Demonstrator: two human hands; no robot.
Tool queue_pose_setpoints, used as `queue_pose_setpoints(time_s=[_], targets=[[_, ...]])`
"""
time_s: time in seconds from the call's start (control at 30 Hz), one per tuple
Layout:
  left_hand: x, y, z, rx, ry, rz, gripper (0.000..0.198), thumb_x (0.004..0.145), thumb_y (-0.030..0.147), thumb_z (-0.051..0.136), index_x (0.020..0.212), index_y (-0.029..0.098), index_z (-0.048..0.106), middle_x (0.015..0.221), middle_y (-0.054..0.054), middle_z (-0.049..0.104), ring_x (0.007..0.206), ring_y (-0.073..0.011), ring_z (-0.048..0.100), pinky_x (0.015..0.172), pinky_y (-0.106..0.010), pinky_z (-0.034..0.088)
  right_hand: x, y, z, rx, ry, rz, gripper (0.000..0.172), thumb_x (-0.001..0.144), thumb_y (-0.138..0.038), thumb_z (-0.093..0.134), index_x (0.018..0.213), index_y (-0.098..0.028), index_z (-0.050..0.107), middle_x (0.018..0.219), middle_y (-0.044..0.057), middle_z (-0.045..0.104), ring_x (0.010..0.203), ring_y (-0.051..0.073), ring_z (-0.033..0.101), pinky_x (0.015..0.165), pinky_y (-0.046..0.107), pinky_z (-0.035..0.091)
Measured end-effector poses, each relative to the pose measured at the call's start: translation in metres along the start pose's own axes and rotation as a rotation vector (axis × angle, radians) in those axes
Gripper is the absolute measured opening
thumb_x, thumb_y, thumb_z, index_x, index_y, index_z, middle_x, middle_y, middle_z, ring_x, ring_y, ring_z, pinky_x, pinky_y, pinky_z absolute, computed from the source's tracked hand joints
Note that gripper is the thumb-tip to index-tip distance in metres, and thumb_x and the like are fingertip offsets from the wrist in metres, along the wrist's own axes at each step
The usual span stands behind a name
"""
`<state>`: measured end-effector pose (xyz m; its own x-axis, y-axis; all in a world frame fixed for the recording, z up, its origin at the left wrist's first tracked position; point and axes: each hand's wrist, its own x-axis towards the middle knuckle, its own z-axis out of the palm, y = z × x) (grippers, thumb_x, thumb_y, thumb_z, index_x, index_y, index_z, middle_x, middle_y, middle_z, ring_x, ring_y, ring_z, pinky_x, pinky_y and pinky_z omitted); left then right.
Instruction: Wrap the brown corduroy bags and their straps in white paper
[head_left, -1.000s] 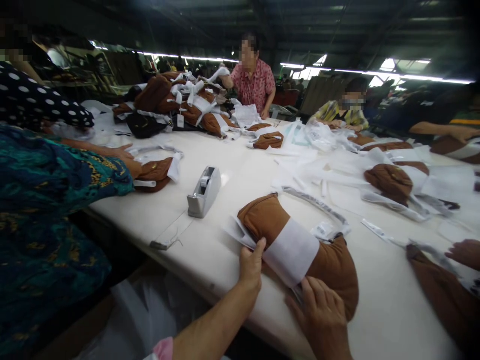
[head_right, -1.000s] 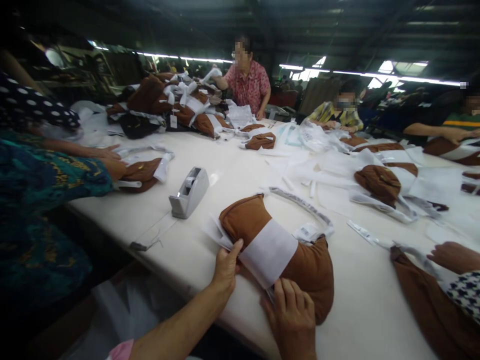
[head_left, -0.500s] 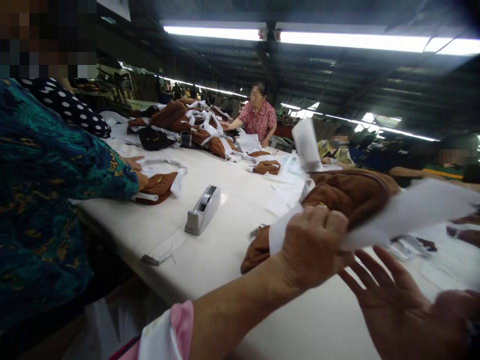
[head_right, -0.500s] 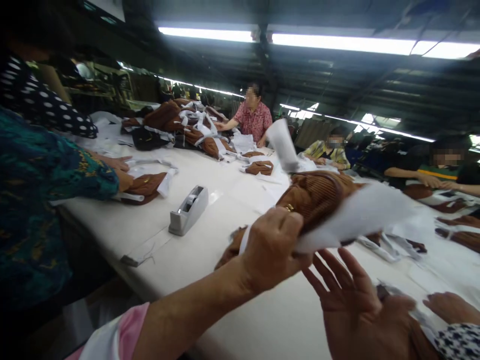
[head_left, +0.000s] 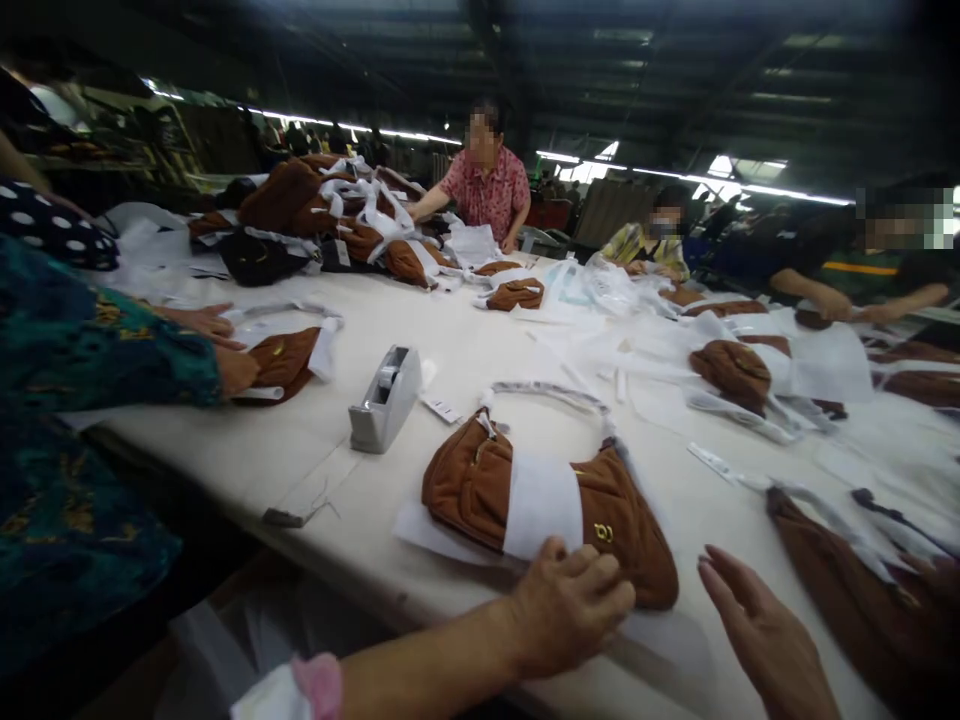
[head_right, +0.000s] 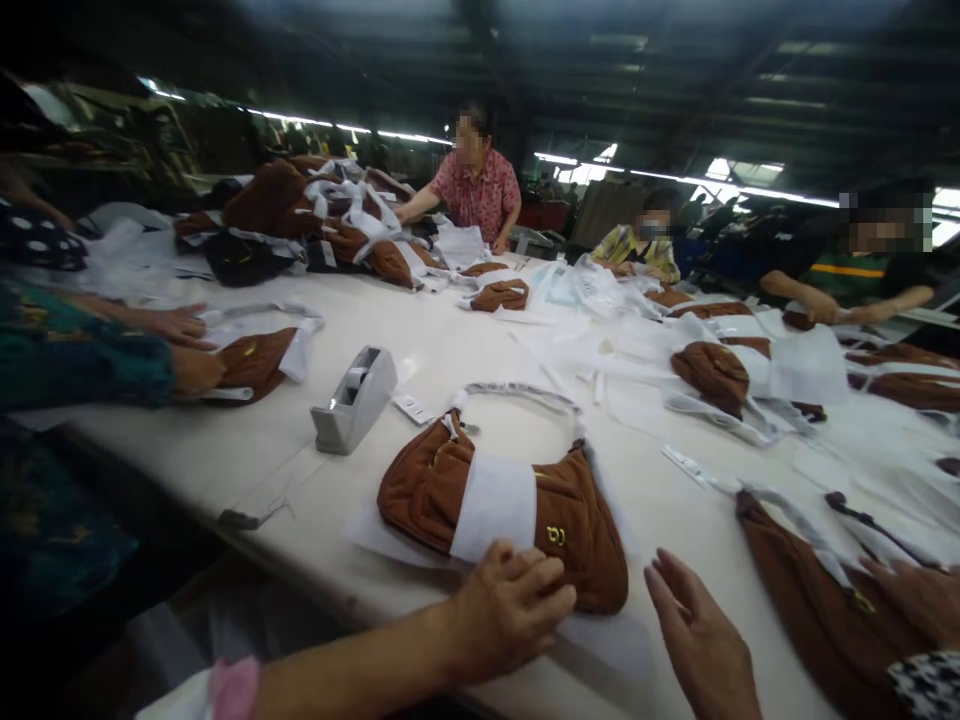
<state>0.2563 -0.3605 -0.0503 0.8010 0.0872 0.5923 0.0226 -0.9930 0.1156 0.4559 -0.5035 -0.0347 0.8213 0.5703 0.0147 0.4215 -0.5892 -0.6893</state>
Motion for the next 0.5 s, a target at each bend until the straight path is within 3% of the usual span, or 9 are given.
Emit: queue_pose_setpoints(time_s=[0.03, 0.1, 0.13, 0.2, 0.27, 0.4, 0.5], targets=[[0.002, -0.009, -0.012, -0.051, 0.012, -0.037, 0.029, 0.090, 0.031, 0.038, 0.113, 0.020, 0.050, 0.116, -0.006, 0.054, 0.105, -0.0191, 0.048, 0.081, -0.035, 0.039, -0.001, -0.006, 0.000, -0.076, 0.038, -0.094, 0.054, 0.074, -0.060, 0.048, 0.110, -0.021, 0.056, 0.108, 0.010, 0.062, 0.091, 0.031, 0.061, 0.081, 0.047, 0.049], [0.005, -0.035, -0.034, -0.018, 0.093, -0.248, 0.030, 0.089, 0.026, 0.037, 0.115, 0.017, 0.050, 0.122, -0.009, 0.051, 0.117, -0.0209, 0.041, 0.095, -0.038, 0.033, -0.001, -0.019, 0.005, -0.147, 0.045, -0.308, 0.045, 0.080, -0.054, 0.044, 0.111, -0.024, 0.055, 0.115, 0.006, 0.058, 0.101, 0.027, 0.057, 0.086, 0.043, 0.047], [0.004, -0.049, -0.041, 0.029, 0.077, -0.346, 0.034, 0.089, 0.027, 0.036, 0.119, 0.015, 0.047, 0.128, -0.010, 0.047, 0.123, -0.0228, 0.036, 0.100, -0.039, 0.029, -0.001, -0.026, 0.011, -0.161, 0.040, -0.429, 0.042, 0.084, -0.049, 0.040, 0.115, -0.024, 0.052, 0.119, 0.006, 0.055, 0.107, 0.025, 0.053, 0.090, 0.041, 0.045], [-0.002, -0.076, -0.044, 0.125, -0.016, -0.458, 0.042, 0.090, 0.031, 0.036, 0.128, 0.013, 0.040, 0.137, -0.012, 0.038, 0.130, -0.0257, 0.026, 0.104, -0.043, 0.023, 0.001, -0.035, 0.028, -0.223, 0.036, -0.632, 0.042, 0.089, -0.039, 0.035, 0.127, -0.022, 0.043, 0.131, 0.007, 0.044, 0.119, 0.023, 0.043, 0.099, 0.042, 0.037], [-0.013, -0.093, -0.038, 0.193, -0.133, -0.459, 0.051, 0.089, 0.039, 0.038, 0.132, 0.012, 0.035, 0.141, -0.012, 0.031, 0.132, -0.0277, 0.021, 0.105, -0.045, 0.021, 0.005, -0.035, 0.050, -0.337, 0.013, -0.773, 0.048, 0.089, -0.036, 0.036, 0.135, -0.020, 0.032, 0.141, 0.008, 0.030, 0.127, 0.026, 0.030, 0.104, 0.048, 0.028], [-0.033, -0.102, -0.023, 0.228, -0.232, -0.373, 0.065, 0.085, 0.050, 0.039, 0.136, 0.011, 0.029, 0.143, -0.013, 0.025, 0.133, -0.0292, 0.017, 0.105, -0.046, 0.020, 0.016, -0.019, 0.079, -0.486, -0.143, -0.838, 0.061, 0.089, -0.038, 0.038, 0.141, -0.016, 0.017, 0.143, 0.011, 0.024, 0.131, 0.029, 0.021, 0.098, 0.052, 0.034], [-0.035, -0.102, -0.022, 0.235, -0.212, -0.347, 0.070, 0.084, 0.052, 0.040, 0.137, 0.010, 0.027, 0.143, -0.014, 0.024, 0.133, -0.0302, 0.015, 0.106, -0.046, 0.018, 0.027, -0.015, 0.076, -0.470, -0.194, -0.817, 0.055, 0.089, -0.037, 0.037, 0.137, -0.013, 0.027, 0.137, 0.011, 0.037, 0.126, 0.027, 0.032, 0.093, 0.046, 0.042]])
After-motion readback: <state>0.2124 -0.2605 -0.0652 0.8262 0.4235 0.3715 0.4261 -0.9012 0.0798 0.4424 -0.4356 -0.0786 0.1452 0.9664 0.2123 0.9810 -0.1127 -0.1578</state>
